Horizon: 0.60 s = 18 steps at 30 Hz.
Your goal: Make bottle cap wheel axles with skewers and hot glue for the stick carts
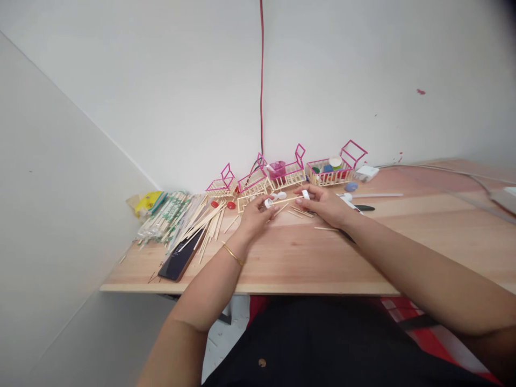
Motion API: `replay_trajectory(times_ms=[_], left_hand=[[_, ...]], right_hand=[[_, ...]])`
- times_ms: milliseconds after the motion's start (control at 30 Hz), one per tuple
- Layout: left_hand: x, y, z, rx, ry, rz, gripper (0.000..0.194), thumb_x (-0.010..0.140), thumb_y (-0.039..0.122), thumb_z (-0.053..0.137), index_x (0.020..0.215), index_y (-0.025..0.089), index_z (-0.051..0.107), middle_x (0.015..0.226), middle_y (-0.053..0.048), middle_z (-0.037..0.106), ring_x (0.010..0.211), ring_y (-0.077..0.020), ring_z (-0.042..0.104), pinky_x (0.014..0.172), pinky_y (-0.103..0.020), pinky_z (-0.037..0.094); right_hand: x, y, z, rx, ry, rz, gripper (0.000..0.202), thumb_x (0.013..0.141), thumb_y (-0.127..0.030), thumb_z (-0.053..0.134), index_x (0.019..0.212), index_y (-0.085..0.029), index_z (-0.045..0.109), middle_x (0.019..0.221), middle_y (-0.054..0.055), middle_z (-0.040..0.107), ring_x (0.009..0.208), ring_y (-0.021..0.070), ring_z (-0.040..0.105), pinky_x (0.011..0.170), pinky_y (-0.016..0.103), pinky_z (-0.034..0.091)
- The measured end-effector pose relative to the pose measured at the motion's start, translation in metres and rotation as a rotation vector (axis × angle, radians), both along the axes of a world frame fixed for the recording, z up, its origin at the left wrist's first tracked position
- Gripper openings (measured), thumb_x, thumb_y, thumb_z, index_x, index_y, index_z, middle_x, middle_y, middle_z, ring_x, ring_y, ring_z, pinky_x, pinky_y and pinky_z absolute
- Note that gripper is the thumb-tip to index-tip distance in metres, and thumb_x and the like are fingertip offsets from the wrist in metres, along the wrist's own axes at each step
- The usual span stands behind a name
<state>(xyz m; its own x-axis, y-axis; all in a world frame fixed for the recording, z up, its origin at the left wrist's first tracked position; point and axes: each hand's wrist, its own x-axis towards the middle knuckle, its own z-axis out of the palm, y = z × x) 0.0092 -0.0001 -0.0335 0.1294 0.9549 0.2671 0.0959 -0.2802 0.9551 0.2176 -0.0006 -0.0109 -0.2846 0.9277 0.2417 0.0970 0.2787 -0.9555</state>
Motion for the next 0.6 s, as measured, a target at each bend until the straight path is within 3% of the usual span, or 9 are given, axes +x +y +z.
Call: replay_trajectory(times_ms=[367,600], left_hand=[[-0.0009,-0.0024,0.0025,0.041,0.073,0.028,0.04,0.07,0.028,0.068,0.107,0.014,0.061,0.074,0.0,0.056,0.053,-0.0065,0.048,0.052,-0.021,0.041],[-0.0008,-0.0061,0.0052,0.073,0.162,0.016,0.042,0.071,0.031,0.069,0.109,0.015,0.062,0.071,0.0,0.057,0.054,-0.0074,0.047,0.053,-0.021,0.038]], right_hand=[[0.0049,0.0055,-0.006,0.057,-0.203,0.043,0.033,0.072,-0.048,0.066,0.092,-0.022,0.063,0.067,-0.002,0.061,0.065,0.015,0.054,0.065,0.029,0.042],[0.0012,0.0036,-0.0053,0.102,-0.334,0.185,0.036,0.071,-0.048,0.066,0.091,-0.019,0.067,0.083,0.003,0.065,0.078,0.0179,0.058,0.071,0.03,0.044]])
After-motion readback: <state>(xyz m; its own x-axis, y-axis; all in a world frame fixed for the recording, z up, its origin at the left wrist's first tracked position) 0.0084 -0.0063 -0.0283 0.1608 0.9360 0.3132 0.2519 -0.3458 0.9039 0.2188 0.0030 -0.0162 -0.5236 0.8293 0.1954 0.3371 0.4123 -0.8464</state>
